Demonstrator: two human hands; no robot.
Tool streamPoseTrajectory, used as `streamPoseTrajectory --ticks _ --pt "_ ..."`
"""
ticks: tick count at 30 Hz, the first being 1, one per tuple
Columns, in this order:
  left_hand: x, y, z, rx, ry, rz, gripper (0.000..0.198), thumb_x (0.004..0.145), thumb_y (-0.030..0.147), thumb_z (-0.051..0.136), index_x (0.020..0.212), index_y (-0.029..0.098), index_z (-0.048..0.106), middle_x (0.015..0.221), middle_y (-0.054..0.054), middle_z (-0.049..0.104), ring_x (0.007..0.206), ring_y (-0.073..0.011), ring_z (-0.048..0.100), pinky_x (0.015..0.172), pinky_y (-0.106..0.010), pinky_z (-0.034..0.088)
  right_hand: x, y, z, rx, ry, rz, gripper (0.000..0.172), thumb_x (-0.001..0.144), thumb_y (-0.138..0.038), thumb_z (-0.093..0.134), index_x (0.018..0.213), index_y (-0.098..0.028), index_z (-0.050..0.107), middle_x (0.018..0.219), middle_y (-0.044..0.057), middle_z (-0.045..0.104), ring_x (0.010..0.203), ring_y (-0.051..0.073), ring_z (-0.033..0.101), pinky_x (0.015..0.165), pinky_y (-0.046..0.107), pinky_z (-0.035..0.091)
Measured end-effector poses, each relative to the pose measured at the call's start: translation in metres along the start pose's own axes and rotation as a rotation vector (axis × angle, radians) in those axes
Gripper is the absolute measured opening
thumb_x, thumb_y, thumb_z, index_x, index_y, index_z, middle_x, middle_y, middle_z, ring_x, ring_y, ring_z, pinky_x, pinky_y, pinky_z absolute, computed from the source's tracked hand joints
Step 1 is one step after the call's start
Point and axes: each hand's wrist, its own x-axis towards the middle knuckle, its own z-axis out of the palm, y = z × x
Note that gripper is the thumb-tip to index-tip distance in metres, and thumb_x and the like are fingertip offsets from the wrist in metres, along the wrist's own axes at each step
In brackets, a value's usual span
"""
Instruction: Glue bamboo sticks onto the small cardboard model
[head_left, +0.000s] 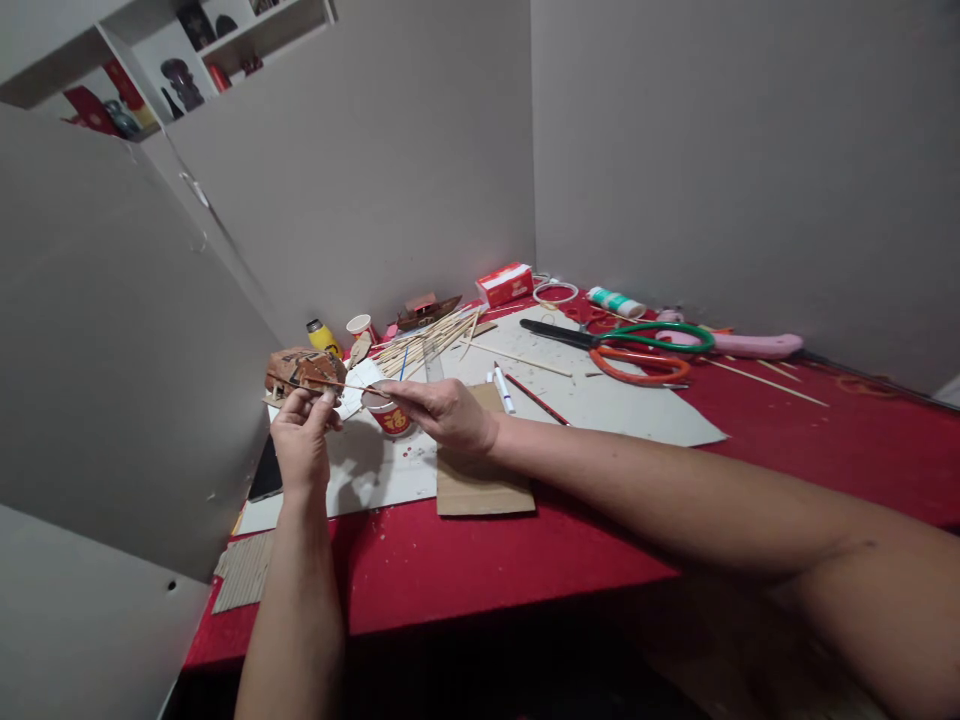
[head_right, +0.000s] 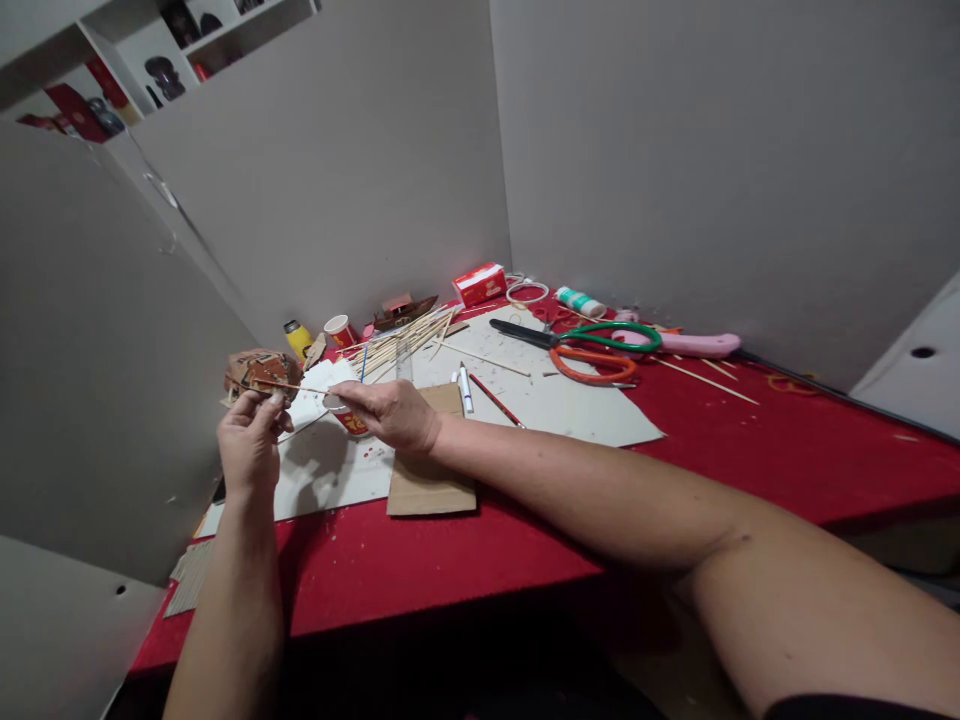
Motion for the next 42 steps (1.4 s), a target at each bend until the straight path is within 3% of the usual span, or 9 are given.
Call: streamPoseTrajectory --ticks 3,8,21,26,32,38,42 --pt "0.000 0.000 0.000 0.003 0.005 0.008 0.020 0.066 0.028 0.078 0.075 0.016 0.065 0.063 0.003 0.063 0.046 -0.0061 0.050 0.046 -0.019 0.041 0.000 0.001 0.000 -0.032 -0.013 -0.058 0.034 0.096 -0.017 0.051 0.126 -0.022 0.066 0.120 0.005 0.074 0.104 0.018 0.074 0.088 0.031 0.061" --pt "0.000 0.002 0.000 -0.012 0.014 0.007 0.022 0.064 0.029 0.080 0.070 0.016 0.063 0.060 0.004 0.061 0.045 -0.0058 0.049 0.045 -0.018 0.041 -0.001 0.002 -0.001 -0.065 0.013 0.001 0.034 0.097 -0.019 0.050 0.128 -0.023 0.065 0.121 0.005 0.073 0.104 0.018 0.073 0.088 0.032 0.061" --pt "0.004 0.008 -0.001 -0.183 0.081 -0.070 0.029 0.054 0.027 0.084 0.067 0.016 0.060 0.062 0.003 0.060 0.047 -0.0055 0.050 0.043 -0.016 0.039 -0.002 0.003 -0.002 -0.034 0.026 -0.054 0.031 0.097 -0.021 0.051 0.124 -0.023 0.067 0.117 0.005 0.075 0.102 0.018 0.074 0.084 0.031 0.061" --pt "0.005 0.013 -0.002 -0.267 0.115 -0.092 0.028 0.051 0.022 0.083 0.066 0.016 0.060 0.060 0.003 0.059 0.052 -0.0060 0.053 0.043 -0.014 0.037 0.004 -0.001 -0.003 0.102 0.231 0.039 0.028 0.096 -0.024 0.050 0.118 -0.020 0.068 0.106 0.007 0.077 0.092 0.018 0.074 0.079 0.030 0.060" --pt "0.006 0.017 -0.007 -0.418 0.107 -0.141 0.030 0.054 0.015 0.083 0.071 0.016 0.058 0.063 0.004 0.059 0.050 -0.0043 0.051 0.044 -0.014 0.038 0.015 -0.017 -0.010 0.268 0.343 0.182 0.021 0.095 -0.030 0.052 0.107 -0.018 0.066 0.070 0.000 0.068 0.061 0.012 0.065 0.054 0.025 0.049" --pt "0.009 0.018 -0.022 -0.726 0.007 -0.280 0.022 0.070 0.009 0.071 0.069 0.016 0.050 0.064 0.006 0.058 0.044 -0.0005 0.043 0.045 -0.013 0.037 0.026 -0.034 -0.018 0.578 0.467 0.408 0.031 0.093 -0.053 0.054 0.099 -0.022 0.052 0.052 -0.009 0.057 0.038 0.007 0.047 0.040 0.020 0.036" --pt "0.010 0.017 -0.028 -0.809 -0.077 -0.278 0.022 0.071 0.011 0.071 0.071 0.017 0.050 0.063 0.007 0.054 0.045 -0.0002 0.042 0.048 -0.012 0.038 0.032 -0.033 -0.018 0.730 0.504 0.515 0.037 0.088 -0.060 0.058 0.093 -0.024 0.046 0.051 -0.010 0.058 0.033 0.006 0.045 0.035 0.018 0.032"
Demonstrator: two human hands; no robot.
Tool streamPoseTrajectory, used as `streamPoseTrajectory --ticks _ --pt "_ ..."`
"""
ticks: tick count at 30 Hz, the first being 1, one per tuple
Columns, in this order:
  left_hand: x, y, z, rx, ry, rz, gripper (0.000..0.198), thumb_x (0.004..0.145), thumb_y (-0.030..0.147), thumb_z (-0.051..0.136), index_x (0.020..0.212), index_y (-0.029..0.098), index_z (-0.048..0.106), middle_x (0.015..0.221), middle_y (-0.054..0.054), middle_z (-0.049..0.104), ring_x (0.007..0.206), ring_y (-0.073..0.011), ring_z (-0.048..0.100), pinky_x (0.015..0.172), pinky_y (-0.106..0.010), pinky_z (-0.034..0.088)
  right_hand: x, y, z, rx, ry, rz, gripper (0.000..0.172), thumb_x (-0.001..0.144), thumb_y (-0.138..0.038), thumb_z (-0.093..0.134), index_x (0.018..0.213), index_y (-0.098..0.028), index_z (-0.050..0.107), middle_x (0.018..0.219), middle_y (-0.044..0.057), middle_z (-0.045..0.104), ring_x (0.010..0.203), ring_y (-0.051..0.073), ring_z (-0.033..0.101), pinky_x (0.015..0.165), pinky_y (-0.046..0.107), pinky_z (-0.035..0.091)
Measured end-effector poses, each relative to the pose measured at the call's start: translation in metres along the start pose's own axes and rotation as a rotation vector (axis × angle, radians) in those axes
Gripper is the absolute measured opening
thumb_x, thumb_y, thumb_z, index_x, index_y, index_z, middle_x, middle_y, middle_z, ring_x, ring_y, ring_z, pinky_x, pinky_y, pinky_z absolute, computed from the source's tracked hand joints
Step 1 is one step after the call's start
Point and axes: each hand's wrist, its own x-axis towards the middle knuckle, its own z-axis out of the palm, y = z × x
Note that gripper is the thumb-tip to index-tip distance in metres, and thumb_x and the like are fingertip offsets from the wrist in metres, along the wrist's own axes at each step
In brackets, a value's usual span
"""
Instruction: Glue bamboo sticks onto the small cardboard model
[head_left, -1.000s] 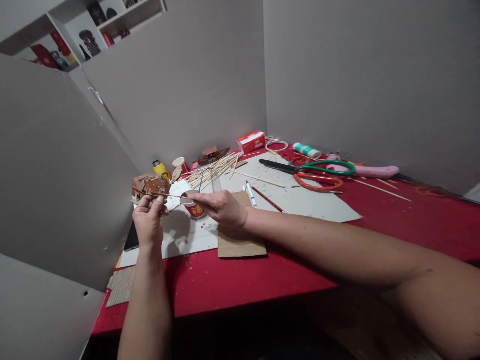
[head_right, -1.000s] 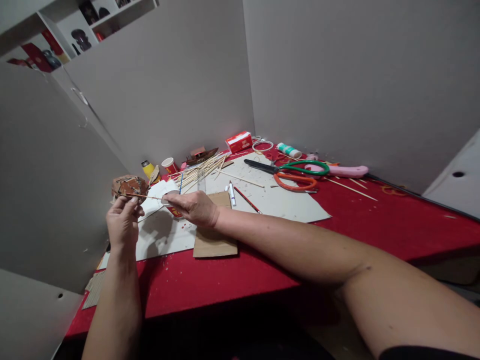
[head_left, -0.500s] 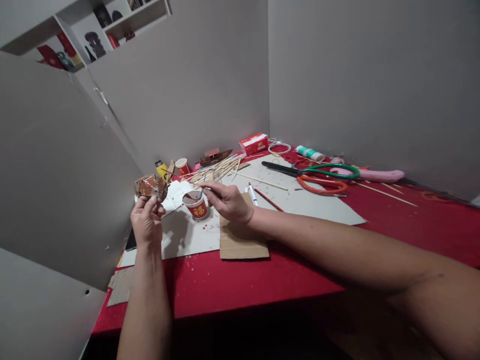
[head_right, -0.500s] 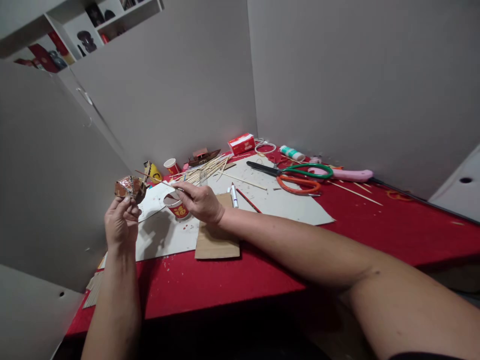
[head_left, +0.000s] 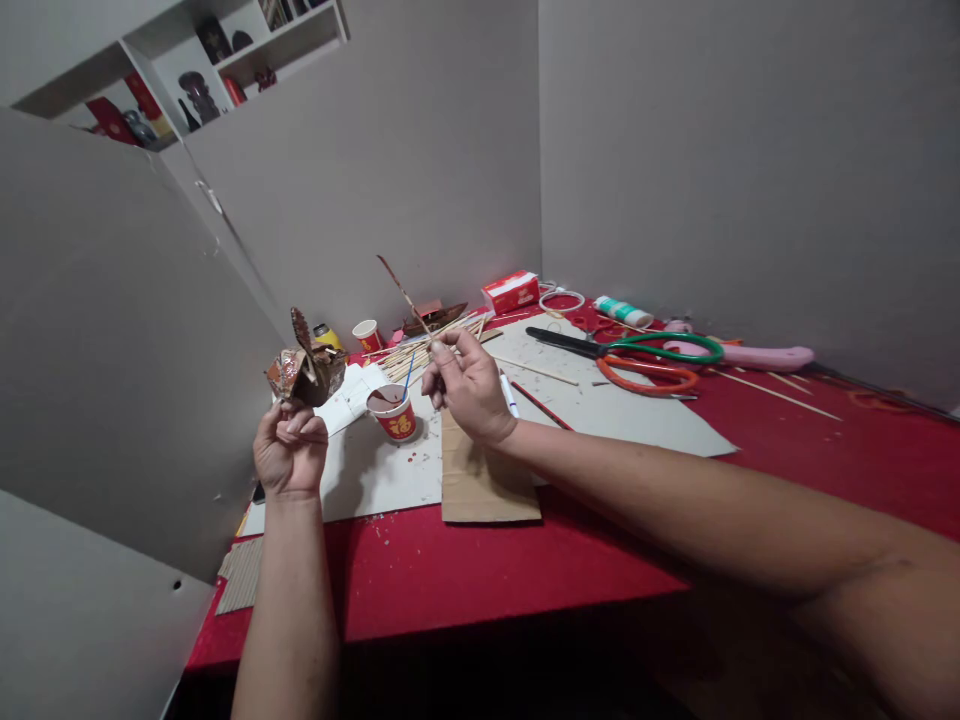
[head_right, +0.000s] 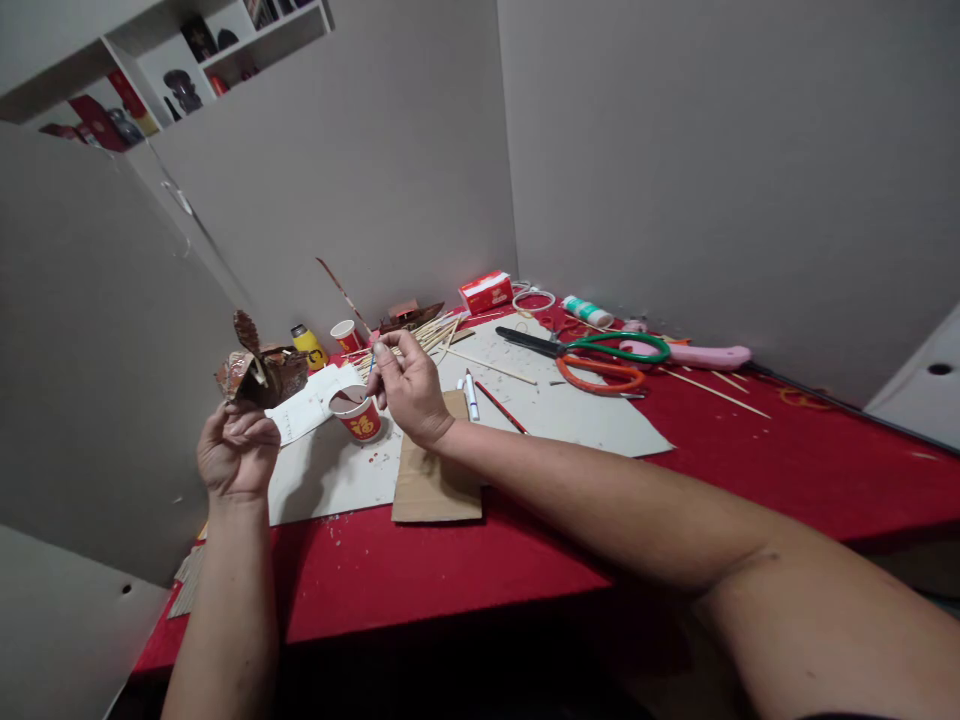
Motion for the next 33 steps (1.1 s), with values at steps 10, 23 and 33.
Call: streamPoseTrajectory --ticks 10,23,33 --pt "-0.014 0.004 0.008 0.089 -0.092 0.077 0.034 0.066 0.019 0.076 0.064 0.018 0.042 0.063 0.007 0.041 0.044 -0.0009 0.033 0.047 -0.013 0.038 0.004 -0.001 0.000 0.059 -0.006 0.065 0.037 0.085 -0.055 0.063 0.091 -0.024 0.043 0.051 -0.011 0.059 0.033 0.005 0.045 0.034 0.016 0.031" --pt "-0.058 0.004 0.026 -0.092 -0.082 0.008 0.040 0.066 0.016 0.080 0.064 0.019 0.040 0.056 0.011 0.040 0.038 0.0014 0.030 0.043 -0.008 0.038 0.014 -0.012 -0.025 -0.023 0.023 0.077 0.030 0.090 -0.050 0.059 0.091 -0.025 0.042 0.052 -0.011 0.058 0.034 0.005 0.046 0.034 0.017 0.029" --pt "-0.144 -0.066 0.044 -0.390 0.067 -0.274 0.023 0.081 0.013 0.066 0.070 0.019 0.047 0.061 0.007 0.048 0.040 0.0002 0.040 0.043 -0.008 0.040 0.002 -0.016 -0.081 -0.135 0.112 0.192 0.033 0.085 -0.050 0.063 0.085 -0.024 0.043 0.052 -0.009 0.058 0.035 0.006 0.047 0.035 0.016 0.031"
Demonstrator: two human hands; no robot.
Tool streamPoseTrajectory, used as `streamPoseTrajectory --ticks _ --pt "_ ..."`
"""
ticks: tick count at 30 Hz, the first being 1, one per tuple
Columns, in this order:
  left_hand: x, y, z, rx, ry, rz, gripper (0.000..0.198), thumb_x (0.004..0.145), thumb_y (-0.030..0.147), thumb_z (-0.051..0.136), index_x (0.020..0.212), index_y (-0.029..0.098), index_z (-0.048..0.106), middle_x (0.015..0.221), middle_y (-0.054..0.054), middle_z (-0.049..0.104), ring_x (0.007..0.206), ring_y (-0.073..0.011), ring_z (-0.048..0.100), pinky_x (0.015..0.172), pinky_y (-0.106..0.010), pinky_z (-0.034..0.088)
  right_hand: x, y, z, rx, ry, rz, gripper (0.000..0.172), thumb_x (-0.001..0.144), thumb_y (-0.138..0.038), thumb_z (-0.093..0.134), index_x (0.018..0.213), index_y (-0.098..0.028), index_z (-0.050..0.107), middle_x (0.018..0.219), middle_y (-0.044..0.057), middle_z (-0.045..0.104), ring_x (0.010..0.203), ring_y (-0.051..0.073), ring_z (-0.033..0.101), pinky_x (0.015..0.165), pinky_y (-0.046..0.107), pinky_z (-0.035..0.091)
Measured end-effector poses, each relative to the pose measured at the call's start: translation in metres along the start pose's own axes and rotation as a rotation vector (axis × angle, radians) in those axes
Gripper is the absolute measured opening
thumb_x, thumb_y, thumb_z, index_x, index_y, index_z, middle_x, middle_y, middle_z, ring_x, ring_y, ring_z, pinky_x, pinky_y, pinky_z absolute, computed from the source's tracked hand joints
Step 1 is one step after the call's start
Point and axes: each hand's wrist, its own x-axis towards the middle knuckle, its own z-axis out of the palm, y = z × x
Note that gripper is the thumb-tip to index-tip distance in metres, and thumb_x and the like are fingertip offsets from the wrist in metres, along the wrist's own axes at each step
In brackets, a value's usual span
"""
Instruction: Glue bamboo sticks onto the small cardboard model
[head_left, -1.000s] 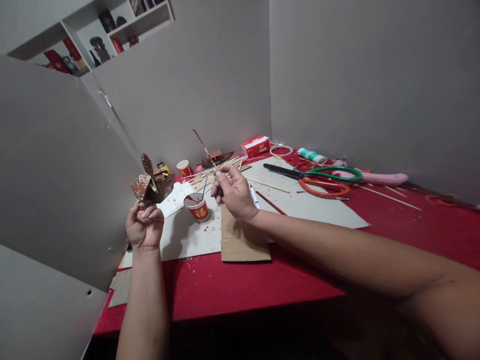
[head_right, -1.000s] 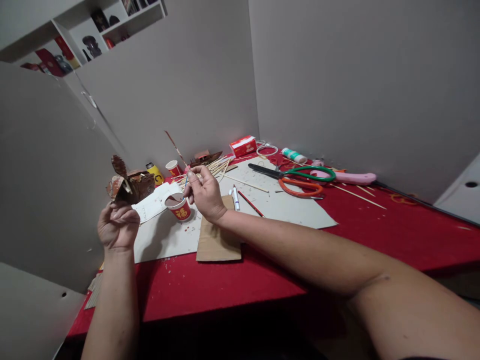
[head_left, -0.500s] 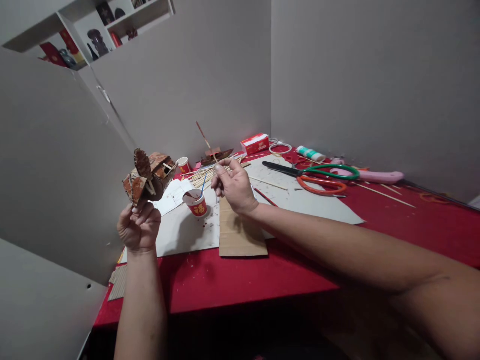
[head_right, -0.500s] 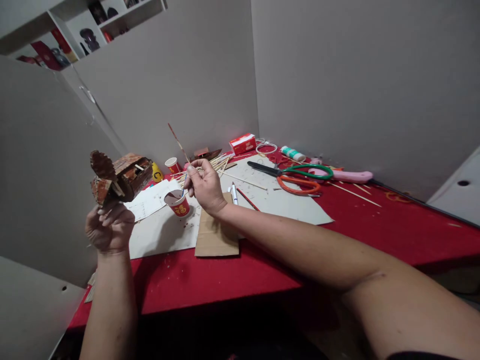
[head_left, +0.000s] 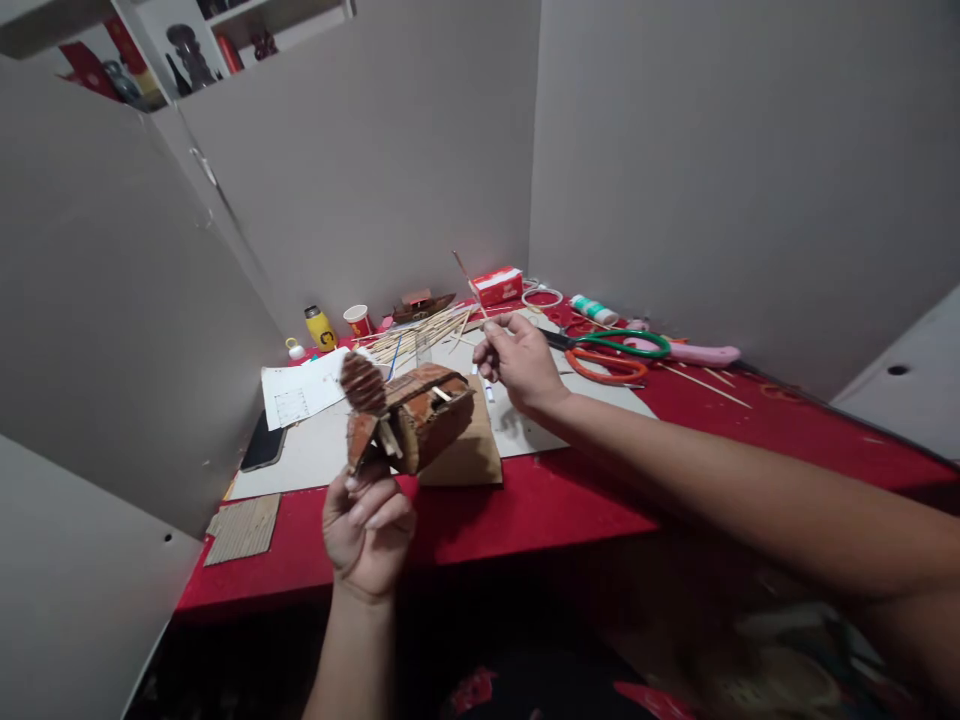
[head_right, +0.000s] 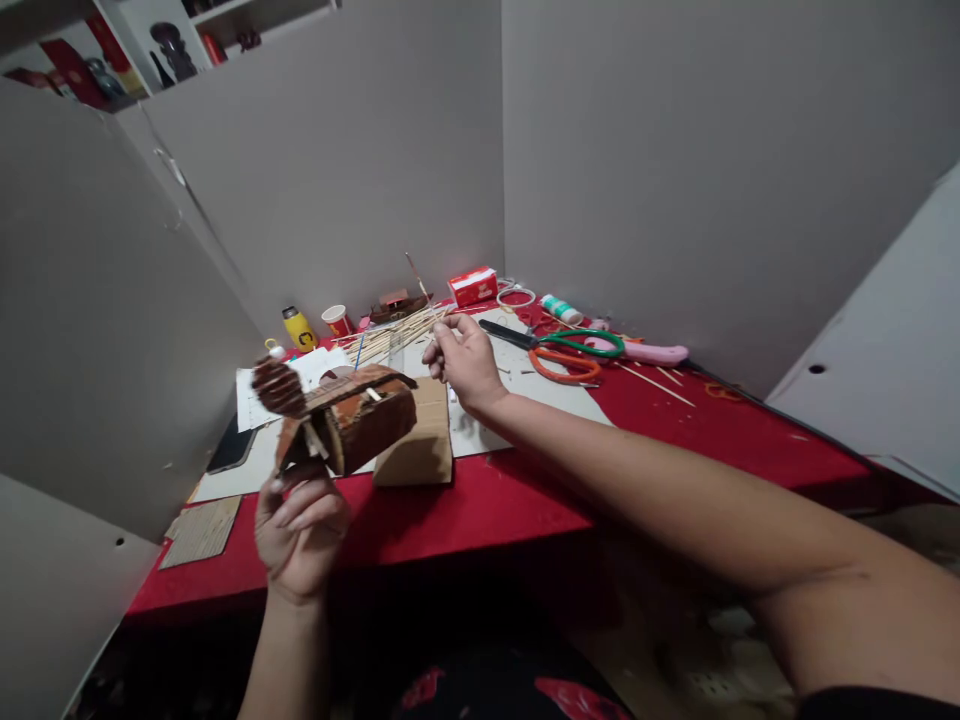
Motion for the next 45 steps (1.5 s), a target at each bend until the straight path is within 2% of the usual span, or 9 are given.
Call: streamPoseTrajectory --ticks 5,10,14,18,25,28,38,42,45 --pt "0.003 -0.007 -0.014 -0.177 0.020 -0.104 0.023 0.086 0.006 0.056 0.072 0.019 0.043 0.064 0.007 0.050 0.046 0.0006 0.050 0.048 -0.008 0.042 0.000 -0.001 -0.013 -0.012 0.045 -0.002 0.035 0.082 -0.051 0.066 0.084 -0.024 0.044 0.051 -0.009 0.058 0.034 0.007 0.046 0.034 0.017 0.031" --pt "0.001 0.007 -0.028 -0.176 0.123 -0.003 0.019 0.094 0.005 0.040 0.082 0.018 0.047 0.067 0.006 0.053 0.046 -0.0004 0.050 0.047 -0.009 0.041 -0.002 0.008 -0.011 -0.030 0.018 0.044 0.038 0.077 -0.052 0.068 0.085 -0.024 0.044 0.050 -0.009 0.059 0.034 0.007 0.046 0.033 0.016 0.029" --pt "0.003 0.016 -0.037 -0.139 0.128 0.019 0.019 0.095 0.003 0.037 0.099 0.016 0.050 0.067 0.006 0.052 0.045 -0.0015 0.048 0.048 -0.010 0.041 -0.006 0.018 -0.003 -0.058 -0.045 0.061 0.039 0.076 -0.054 0.068 0.086 -0.024 0.044 0.050 -0.010 0.059 0.034 0.008 0.047 0.034 0.017 0.029" --pt "0.005 0.025 -0.043 -0.144 0.161 0.034 0.017 0.095 0.003 0.039 0.094 0.017 0.049 0.067 0.006 0.052 0.046 -0.0010 0.048 0.048 -0.009 0.041 -0.012 0.019 0.005 -0.104 -0.125 0.053 0.040 0.077 -0.056 0.068 0.086 -0.024 0.046 0.051 -0.008 0.061 0.035 0.008 0.048 0.035 0.017 0.032" --pt "0.003 0.032 -0.042 -0.395 0.406 -0.048 0.023 0.104 0.028 0.034 0.091 0.016 0.048 0.066 0.004 0.052 0.042 -0.0003 0.048 0.043 -0.011 0.039 -0.022 0.015 0.017 -0.158 -0.221 0.043 0.041 0.078 -0.057 0.070 0.087 -0.023 0.050 0.053 -0.007 0.062 0.037 0.007 0.048 0.038 0.018 0.034" --pt "-0.001 0.033 -0.041 -0.425 0.452 -0.108 0.027 0.103 0.035 0.036 0.092 0.015 0.050 0.068 0.003 0.052 0.042 -0.0012 0.048 0.042 -0.013 0.040 -0.026 0.012 0.021 -0.197 -0.281 0.053 0.039 0.079 -0.056 0.070 0.087 -0.022 0.052 0.054 -0.006 0.061 0.038 0.007 0.048 0.038 0.018 0.035" --pt "-0.039 0.036 -0.051 -0.210 0.347 -0.244 0.017 0.095 0.028 0.055 0.085 0.014 0.057 0.059 0.007 0.042 0.038 -0.0025 0.040 0.039 -0.014 0.034 -0.025 0.007 0.030 -0.243 -0.353 0.051 0.035 0.080 -0.052 0.073 0.086 -0.021 0.058 0.057 -0.004 0.063 0.041 0.008 0.051 0.039 0.020 0.040" --pt "-0.060 0.041 -0.047 0.039 0.298 -0.113 0.023 0.086 0.025 0.069 0.070 0.016 0.055 0.055 0.007 0.040 0.039 -0.0023 0.035 0.040 -0.015 0.034 -0.026 0.010 0.037 -0.224 -0.371 0.056 0.035 0.081 -0.053 0.073 0.086 -0.021 0.057 0.057 -0.004 0.064 0.041 0.008 0.052 0.040 0.019 0.041" --pt "-0.070 0.044 -0.042 0.363 0.373 0.134 0.026 0.086 0.029 0.068 0.067 0.017 0.055 0.055 0.005 0.046 0.042 -0.0056 0.042 0.043 -0.018 0.040 -0.028 0.012 0.043 -0.215 -0.384 0.067 0.036 0.080 -0.053 0.073 0.084 -0.021 0.057 0.059 -0.003 0.066 0.042 0.007 0.053 0.040 0.019 0.042"
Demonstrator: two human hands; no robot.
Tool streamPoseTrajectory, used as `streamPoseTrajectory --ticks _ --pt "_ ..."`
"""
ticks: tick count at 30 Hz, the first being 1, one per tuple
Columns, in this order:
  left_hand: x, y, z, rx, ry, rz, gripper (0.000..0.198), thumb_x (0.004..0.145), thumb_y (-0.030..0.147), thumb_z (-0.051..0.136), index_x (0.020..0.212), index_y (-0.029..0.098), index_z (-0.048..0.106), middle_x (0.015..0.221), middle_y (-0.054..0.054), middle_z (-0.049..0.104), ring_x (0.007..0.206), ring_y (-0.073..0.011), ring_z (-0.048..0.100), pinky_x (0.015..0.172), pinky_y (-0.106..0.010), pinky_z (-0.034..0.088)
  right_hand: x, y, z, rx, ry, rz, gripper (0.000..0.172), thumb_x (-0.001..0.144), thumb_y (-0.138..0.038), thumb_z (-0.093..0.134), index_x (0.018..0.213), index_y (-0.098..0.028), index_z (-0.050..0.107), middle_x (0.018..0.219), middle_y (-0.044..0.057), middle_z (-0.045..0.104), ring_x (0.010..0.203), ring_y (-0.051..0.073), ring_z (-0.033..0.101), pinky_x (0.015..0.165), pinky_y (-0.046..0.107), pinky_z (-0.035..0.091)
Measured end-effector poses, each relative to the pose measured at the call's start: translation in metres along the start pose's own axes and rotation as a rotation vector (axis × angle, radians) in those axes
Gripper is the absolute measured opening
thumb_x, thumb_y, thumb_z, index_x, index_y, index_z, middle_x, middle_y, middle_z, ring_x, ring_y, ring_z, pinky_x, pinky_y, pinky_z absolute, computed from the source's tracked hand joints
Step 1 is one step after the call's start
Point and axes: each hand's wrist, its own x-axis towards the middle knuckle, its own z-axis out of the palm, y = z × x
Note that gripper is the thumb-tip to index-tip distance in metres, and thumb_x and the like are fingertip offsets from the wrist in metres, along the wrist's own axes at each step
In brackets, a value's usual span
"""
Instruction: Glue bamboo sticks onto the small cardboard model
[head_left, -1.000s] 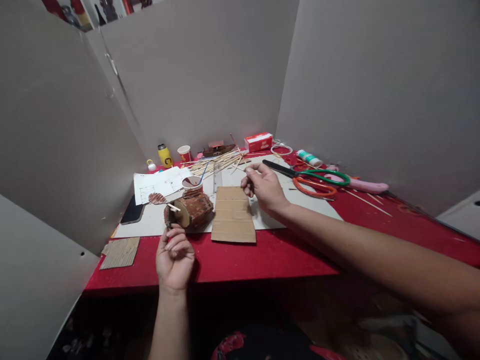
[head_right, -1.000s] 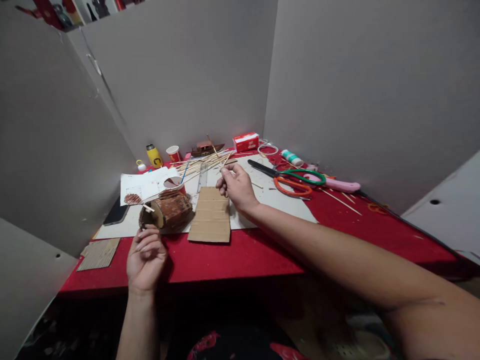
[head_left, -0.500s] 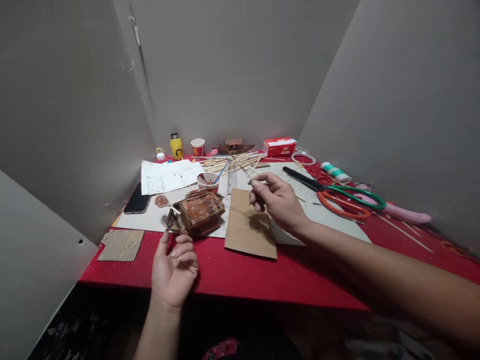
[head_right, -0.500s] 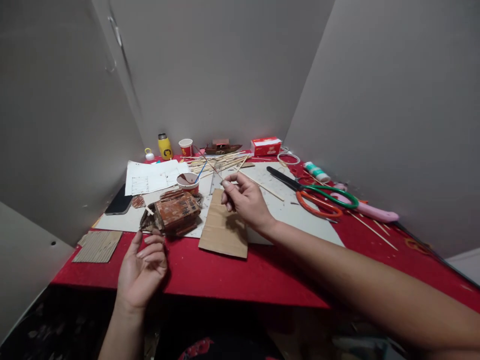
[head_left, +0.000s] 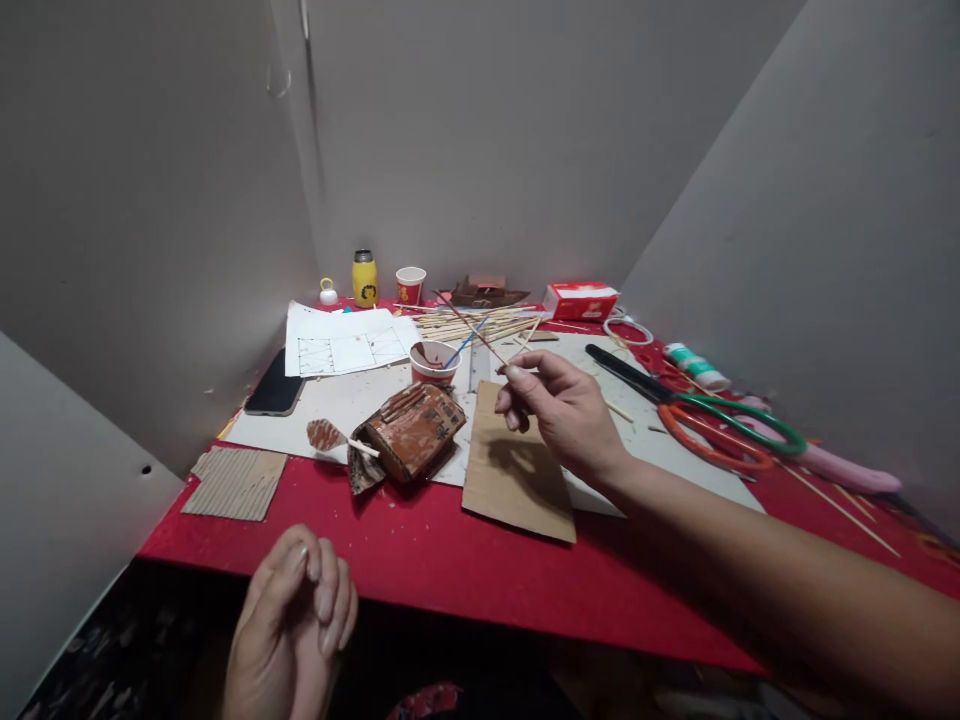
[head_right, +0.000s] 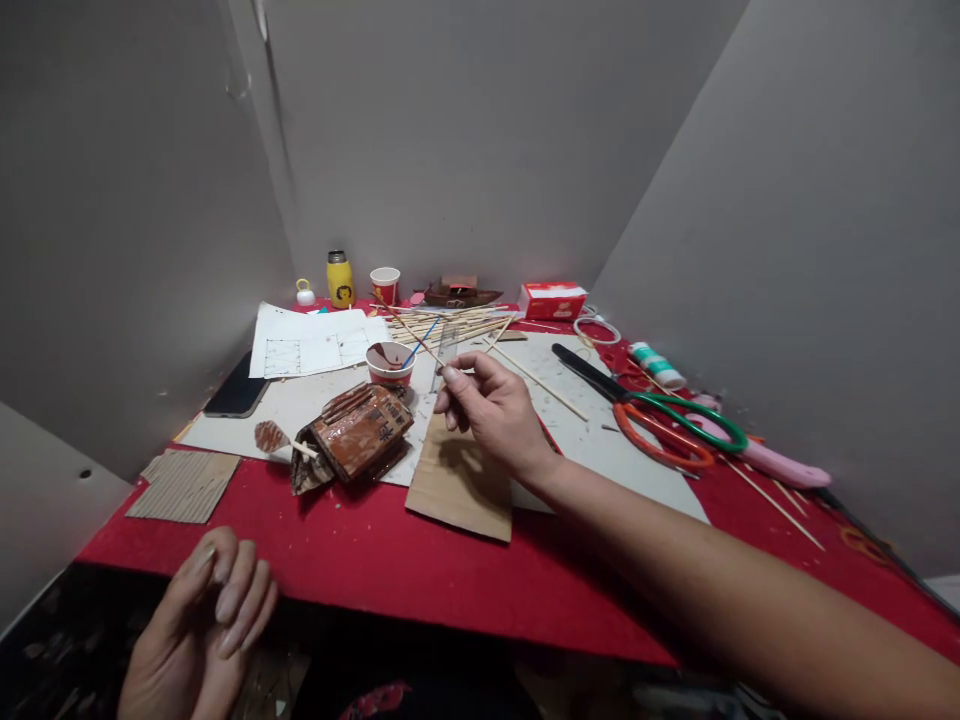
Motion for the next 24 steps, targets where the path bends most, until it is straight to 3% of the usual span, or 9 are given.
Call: streamPoseTrajectory --ticks 4,7,11,13,17,24 --pt "-0.004 0.003 -0.003 0.422 0.191 0.479 0.014 0.078 0.027 0.076 0.081 0.020 0.063 0.071 0.002 0.061 0.051 -0.0093 0.054 0.048 -0.022 0.046 -0.002 -0.002 0.004 0.002 -0.018 0.001 0.035 0.082 -0.052 0.072 0.086 -0.021 0.058 0.060 -0.003 0.067 0.042 0.008 0.055 0.041 0.019 0.042" --pt "0.001 0.004 -0.009 0.787 0.324 0.734 0.012 0.078 0.020 0.075 0.086 0.021 0.067 0.082 0.001 0.067 0.066 -0.0113 0.063 0.060 -0.021 0.051 -0.005 -0.005 0.002 0.000 -0.024 -0.014 0.032 0.082 -0.051 0.073 0.088 -0.022 0.058 0.060 -0.003 0.067 0.043 0.008 0.055 0.042 0.019 0.042" --pt "0.018 0.006 -0.011 1.230 0.271 0.912 0.006 0.080 0.018 0.072 0.083 0.021 0.067 0.075 0.004 0.065 0.066 -0.0094 0.061 0.065 -0.019 0.049 -0.011 -0.007 -0.002 -0.007 -0.017 -0.016 0.032 0.082 -0.050 0.073 0.087 -0.022 0.059 0.061 -0.004 0.067 0.043 0.008 0.054 0.042 0.019 0.044" --pt "0.028 0.006 -0.010 1.374 0.213 0.934 0.007 0.082 0.020 0.070 0.079 0.020 0.064 0.070 0.005 0.063 0.061 -0.0088 0.058 0.064 -0.020 0.047 -0.014 -0.007 -0.004 -0.012 -0.016 -0.008 0.032 0.082 -0.050 0.073 0.087 -0.022 0.059 0.061 -0.003 0.067 0.043 0.008 0.054 0.042 0.019 0.044" --pt "0.048 0.003 -0.006 1.460 0.169 0.790 0.022 0.084 0.029 0.068 0.070 0.019 0.055 0.062 0.005 0.056 0.054 -0.0080 0.051 0.056 -0.020 0.042 -0.019 -0.009 -0.005 -0.024 -0.013 0.005 0.034 0.081 -0.052 0.074 0.087 -0.022 0.059 0.060 -0.003 0.067 0.043 0.008 0.055 0.041 0.020 0.045" --pt "0.068 0.004 -0.002 1.187 0.235 0.495 0.028 0.077 0.036 0.068 0.068 0.021 0.047 0.057 0.006 0.048 0.050 -0.0079 0.043 0.049 -0.020 0.035 -0.025 -0.019 -0.017 -0.112 -0.007 -0.021 0.036 0.080 -0.054 0.074 0.083 -0.020 0.063 0.060 -0.002 0.066 0.044 0.009 0.055 0.041 0.020 0.046"
